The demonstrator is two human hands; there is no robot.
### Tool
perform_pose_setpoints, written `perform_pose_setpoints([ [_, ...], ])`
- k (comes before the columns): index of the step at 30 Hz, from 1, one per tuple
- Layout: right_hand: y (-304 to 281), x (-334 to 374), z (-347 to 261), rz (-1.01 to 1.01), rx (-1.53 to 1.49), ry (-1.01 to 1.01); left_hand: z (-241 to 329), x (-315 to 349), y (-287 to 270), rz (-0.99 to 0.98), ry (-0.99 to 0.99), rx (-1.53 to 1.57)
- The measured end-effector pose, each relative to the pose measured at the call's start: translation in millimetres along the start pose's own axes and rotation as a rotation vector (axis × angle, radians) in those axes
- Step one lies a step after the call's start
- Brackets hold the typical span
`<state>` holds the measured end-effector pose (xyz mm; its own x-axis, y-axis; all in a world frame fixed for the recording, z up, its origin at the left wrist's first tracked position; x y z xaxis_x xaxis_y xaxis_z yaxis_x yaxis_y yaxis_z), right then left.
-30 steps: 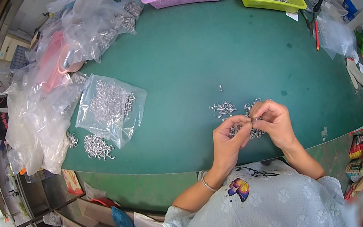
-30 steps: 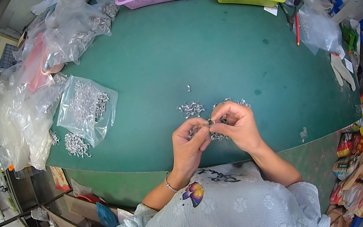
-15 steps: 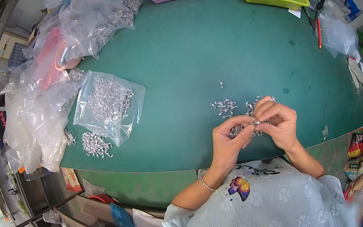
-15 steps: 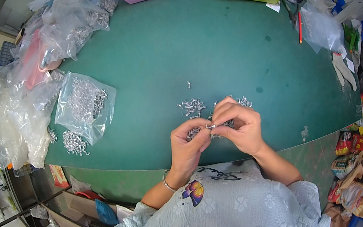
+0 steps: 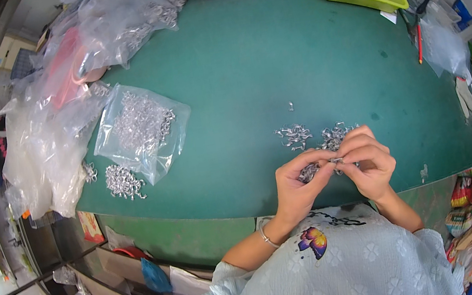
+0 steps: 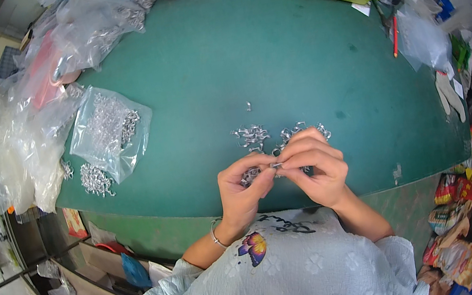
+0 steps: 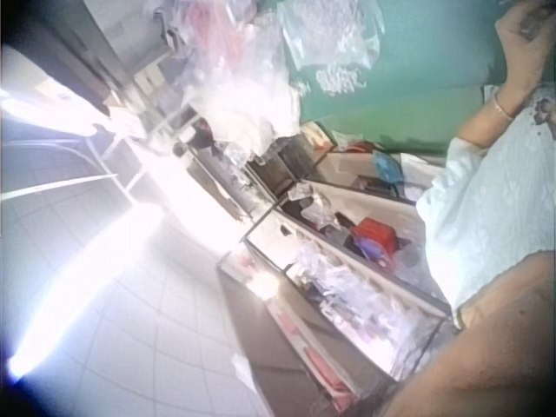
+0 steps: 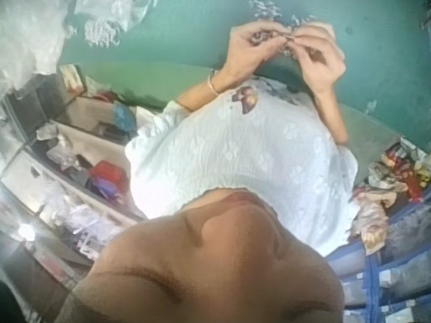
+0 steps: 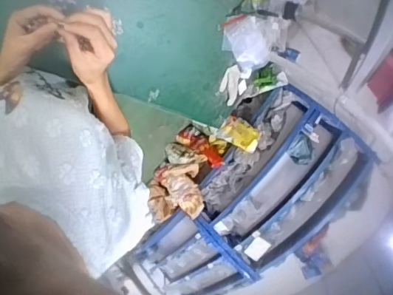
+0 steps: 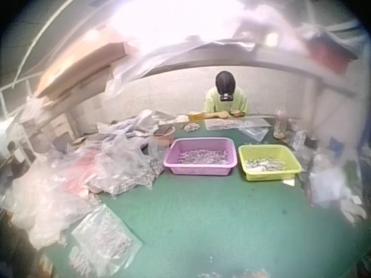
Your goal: The person sits at a green workbench and assembles small silver metal hooks by hand. They pick up individual hooks from a pile on the table and connect them to other pieces, placing the finished assemblies into a clear plastic bag. The workspace is cluttered with various plastic bags and containers holding hardware parts.
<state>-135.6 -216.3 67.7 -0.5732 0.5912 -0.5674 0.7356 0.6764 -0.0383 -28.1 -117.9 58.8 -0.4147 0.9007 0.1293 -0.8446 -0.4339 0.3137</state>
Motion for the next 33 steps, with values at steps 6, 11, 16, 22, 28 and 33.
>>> perform_pose_setpoints([
  [6, 1, -3, 36, -0.025, 0.138, 0.415, -21, 2, -44, 0.345, -0.103, 0.070],
  [11, 11, -31, 74, -0.228, 0.388, 0.385, -32, 30, -145, 0.866, 0.007, -0.054],
  [16, 33, -36, 94, -0.380, 0.522, 0.214, -22, 67, -213, 1.273, 0.063, -0.148],
  [22, 33, -28, 103, -0.394, 0.623, 0.149, -13, 62, -273, 1.433, 0.219, -0.148],
  [28, 40, -37, 61, -0.051, -0.057, 0.569, 9, 47, -234, 1.460, 0.481, -0.100],
  [33, 43, -29, 27, 0.044, -0.718, 0.760, 20, 27, -124, 0.847, 0.243, 0.098],
])
Point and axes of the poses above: each hand's wrist, its own x-axis away from the middle knuckle, its own y-axis out of the palm, z = x × y, the point moved 1 cm from there along -x, towards the middle knuckle, and after that the axes turned 9 degrees about -x, right-handed, at the moved point
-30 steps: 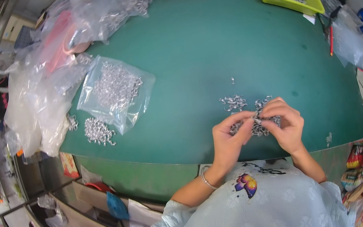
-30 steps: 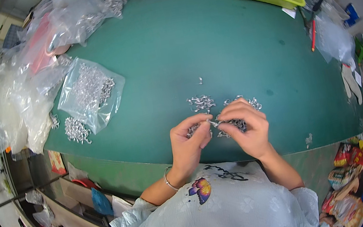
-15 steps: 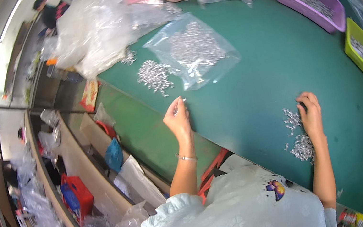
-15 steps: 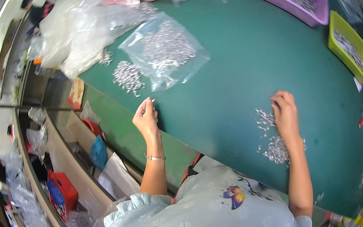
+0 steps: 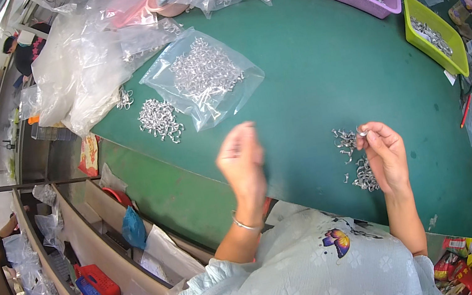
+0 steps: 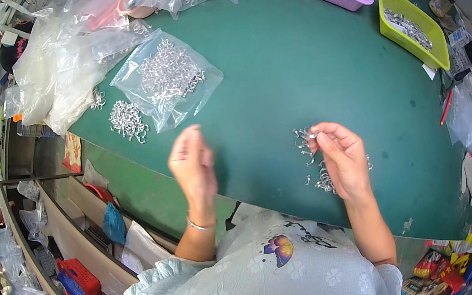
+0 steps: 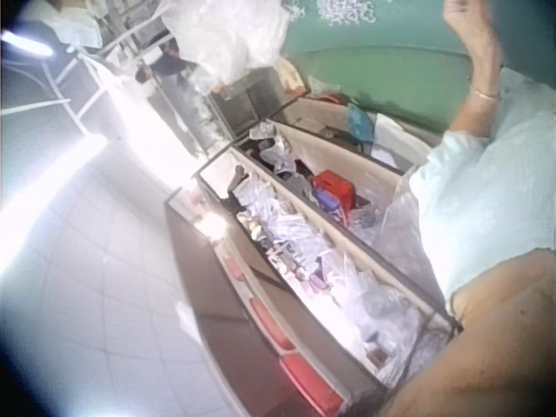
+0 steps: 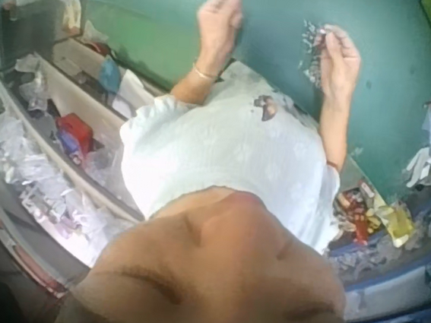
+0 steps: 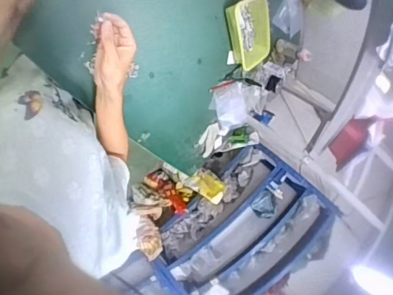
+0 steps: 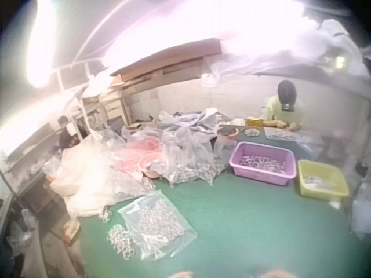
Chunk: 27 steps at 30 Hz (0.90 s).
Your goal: The person sits at a green workbench and assembles small silver metal hooks by hand. They pick up individual hooks from a pile on the table and connect them to other pieces, placing the finished assemblies into a clear plastic bag. The workspace is cluttered with various plastic bags and containers holding hardware parts.
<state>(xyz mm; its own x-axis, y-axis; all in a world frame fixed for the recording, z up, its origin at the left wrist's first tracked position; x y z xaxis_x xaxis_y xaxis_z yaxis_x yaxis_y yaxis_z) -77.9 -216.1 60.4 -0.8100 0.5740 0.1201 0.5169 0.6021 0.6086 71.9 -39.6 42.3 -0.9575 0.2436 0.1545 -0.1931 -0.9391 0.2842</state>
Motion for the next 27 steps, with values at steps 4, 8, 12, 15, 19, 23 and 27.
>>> perform_pose_setpoints([
  [4, 8, 16, 0, -0.064, -0.074, -0.002, -4, 49, 49, -0.462, -0.268, 0.087],
  [8, 14, 27, 0, -0.092, 0.052, -0.126, 5, 65, 68, -0.585, -0.162, -0.065],
  [12, 14, 34, -3, -0.114, 0.257, -0.291, 11, 67, 69, -0.600, 0.063, -0.211],
  [15, 19, 35, -6, -0.126, 0.371, -0.403, 15, 67, 68, -0.594, 0.164, -0.261],
  [19, 22, 37, -8, -0.129, 0.443, -0.485, 17, 68, 68, -0.582, 0.316, -0.306],
  [23, 22, 38, -10, -0.144, 0.515, -0.568, 20, 70, 70, -0.588, 0.349, -0.323],
  [27, 18, 36, -10, -0.123, 0.480, -0.530, 12, 68, 69, -0.569, 0.025, -0.165],
])
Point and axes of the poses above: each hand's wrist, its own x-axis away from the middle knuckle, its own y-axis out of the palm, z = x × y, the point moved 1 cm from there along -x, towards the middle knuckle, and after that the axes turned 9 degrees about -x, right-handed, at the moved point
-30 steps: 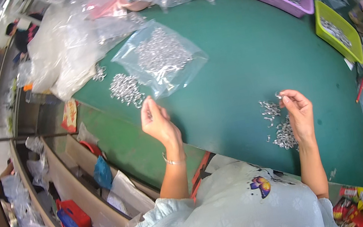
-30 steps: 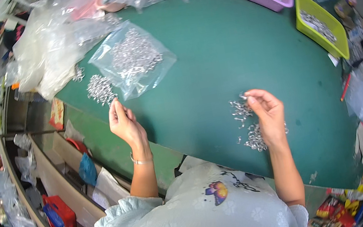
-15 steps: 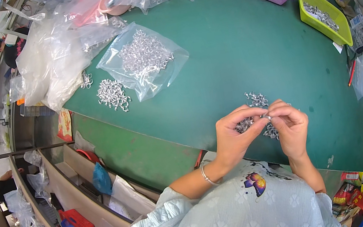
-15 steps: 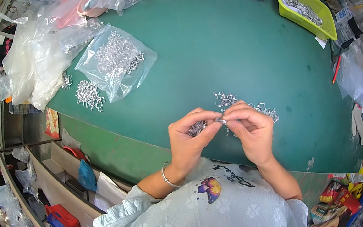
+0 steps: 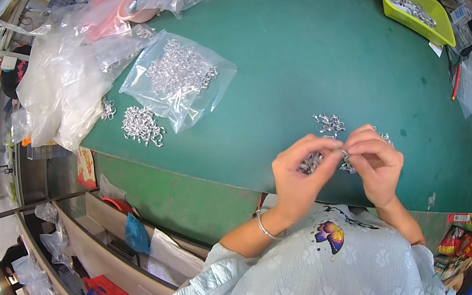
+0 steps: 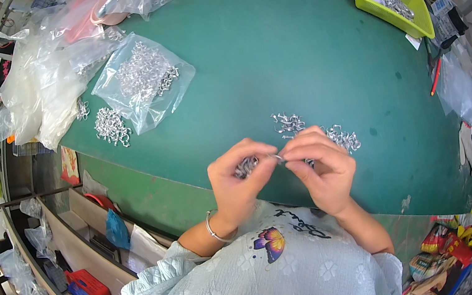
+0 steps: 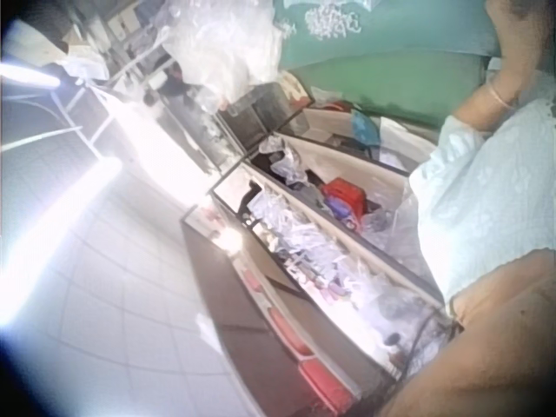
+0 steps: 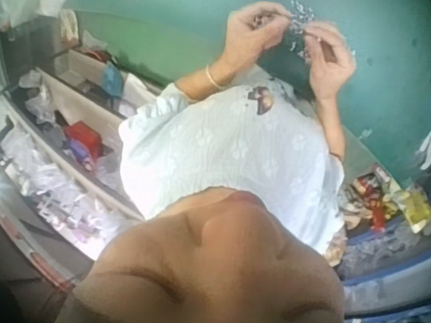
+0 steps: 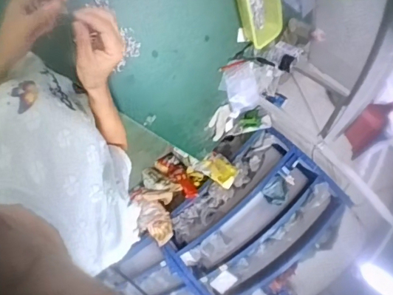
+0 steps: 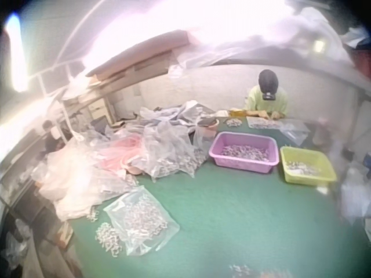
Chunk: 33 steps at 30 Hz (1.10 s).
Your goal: The person sits at a green workbench and assembles small silver metal hooks by hand. They pick up individual hooks from a pile on the table and connect them to other pieces, placing the finished assemblies into a clear plastic bag. The workspace is cluttered with various plastic bags and containers holding hardware parts.
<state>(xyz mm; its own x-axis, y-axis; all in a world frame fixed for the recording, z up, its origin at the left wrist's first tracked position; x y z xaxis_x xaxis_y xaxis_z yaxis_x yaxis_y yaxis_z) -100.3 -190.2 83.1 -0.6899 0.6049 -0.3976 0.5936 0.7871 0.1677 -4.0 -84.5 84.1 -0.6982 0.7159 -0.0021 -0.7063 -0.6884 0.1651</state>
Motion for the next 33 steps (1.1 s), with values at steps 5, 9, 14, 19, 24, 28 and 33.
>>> perform_pose_setpoints([
  [5, -34, -2, 34, 0.177, 0.213, 0.282, -19, -12, -11, -0.037, -0.456, 0.767],
  [9, -38, 0, 49, -0.196, 0.742, 0.245, -49, -11, -22, -0.053, -0.416, 0.696],
  [14, -19, 12, 63, -0.491, 0.896, 0.144, -62, -11, -25, 0.028, -0.486, 0.789],
  [19, -40, 20, 65, -0.461, 0.870, 0.061, -65, -10, -25, 0.059, -0.514, 0.890],
  [24, -61, 18, 54, -0.403, 0.834, 0.118, -84, -8, -31, 0.055, -0.613, 1.086],
  [28, -46, 14, 61, -0.192, 0.832, 0.148, -77, -9, -23, 0.240, -0.705, 0.883],
  [33, -12, 10, 79, -0.192, 1.025, 0.103, -75, -7, -27, 0.060, -0.635, 0.881],
])
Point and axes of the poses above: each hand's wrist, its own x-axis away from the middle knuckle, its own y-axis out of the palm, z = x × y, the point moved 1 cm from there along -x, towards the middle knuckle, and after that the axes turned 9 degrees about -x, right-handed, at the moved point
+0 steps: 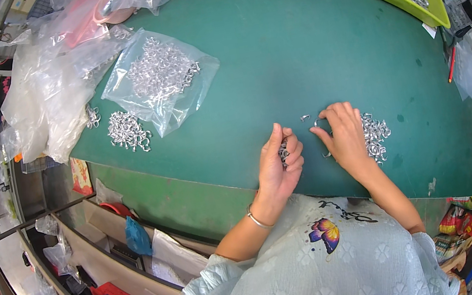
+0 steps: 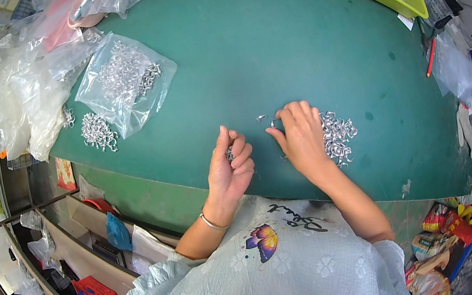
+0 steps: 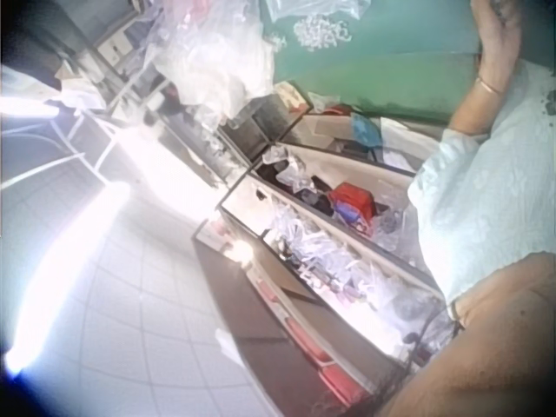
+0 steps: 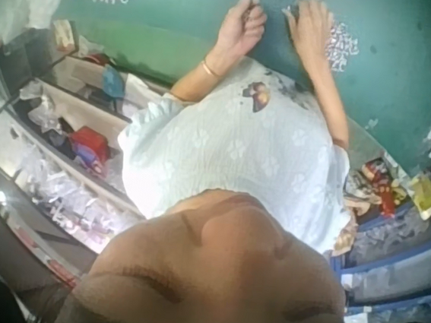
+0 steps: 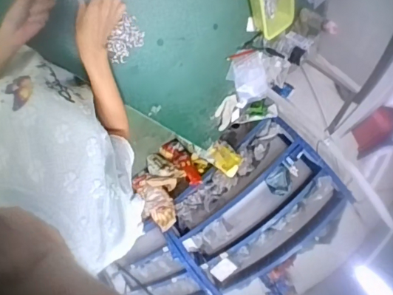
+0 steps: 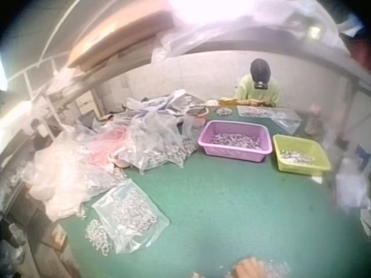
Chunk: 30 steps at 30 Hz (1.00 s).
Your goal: The person sits at a green workbench and assembles small silver metal hooks by hand. They pick up individual hooks from a pile on the table and connect them to other pieces, placing the finished assemblies into a clear plastic bag. The workspace is cluttered with various plastic bags and containers holding hardware parts.
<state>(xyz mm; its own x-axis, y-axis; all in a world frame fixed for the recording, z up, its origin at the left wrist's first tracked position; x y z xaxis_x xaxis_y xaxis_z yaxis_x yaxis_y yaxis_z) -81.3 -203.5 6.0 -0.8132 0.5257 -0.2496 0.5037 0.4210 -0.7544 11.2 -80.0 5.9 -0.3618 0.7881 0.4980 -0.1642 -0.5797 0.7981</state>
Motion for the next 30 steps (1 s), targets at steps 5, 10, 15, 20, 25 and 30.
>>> perform_pose_setpoints([
  [5, 7, 5, 6, 0.027, -0.078, -0.026, 0, 3, -1, -0.015, 0.009, -0.139],
  [10, 0, 3, 4, 0.089, -0.072, -0.002, -7, 2, -2, -0.021, -0.019, -0.181],
  [15, 4, 3, 9, 0.026, -0.026, -0.061, -4, 5, 7, 0.027, -0.098, -0.267],
  [20, 3, 2, 14, 0.109, -0.145, -0.040, -6, 4, -1, -0.021, -0.073, -0.267],
  [25, 0, 0, 8, 0.027, -0.037, -0.023, -7, 2, -3, -0.008, -0.067, -0.212],
  [30, 1, 2, 12, 0.136, -0.126, -0.042, -9, 2, -3, 0.023, -0.062, -0.229],
])
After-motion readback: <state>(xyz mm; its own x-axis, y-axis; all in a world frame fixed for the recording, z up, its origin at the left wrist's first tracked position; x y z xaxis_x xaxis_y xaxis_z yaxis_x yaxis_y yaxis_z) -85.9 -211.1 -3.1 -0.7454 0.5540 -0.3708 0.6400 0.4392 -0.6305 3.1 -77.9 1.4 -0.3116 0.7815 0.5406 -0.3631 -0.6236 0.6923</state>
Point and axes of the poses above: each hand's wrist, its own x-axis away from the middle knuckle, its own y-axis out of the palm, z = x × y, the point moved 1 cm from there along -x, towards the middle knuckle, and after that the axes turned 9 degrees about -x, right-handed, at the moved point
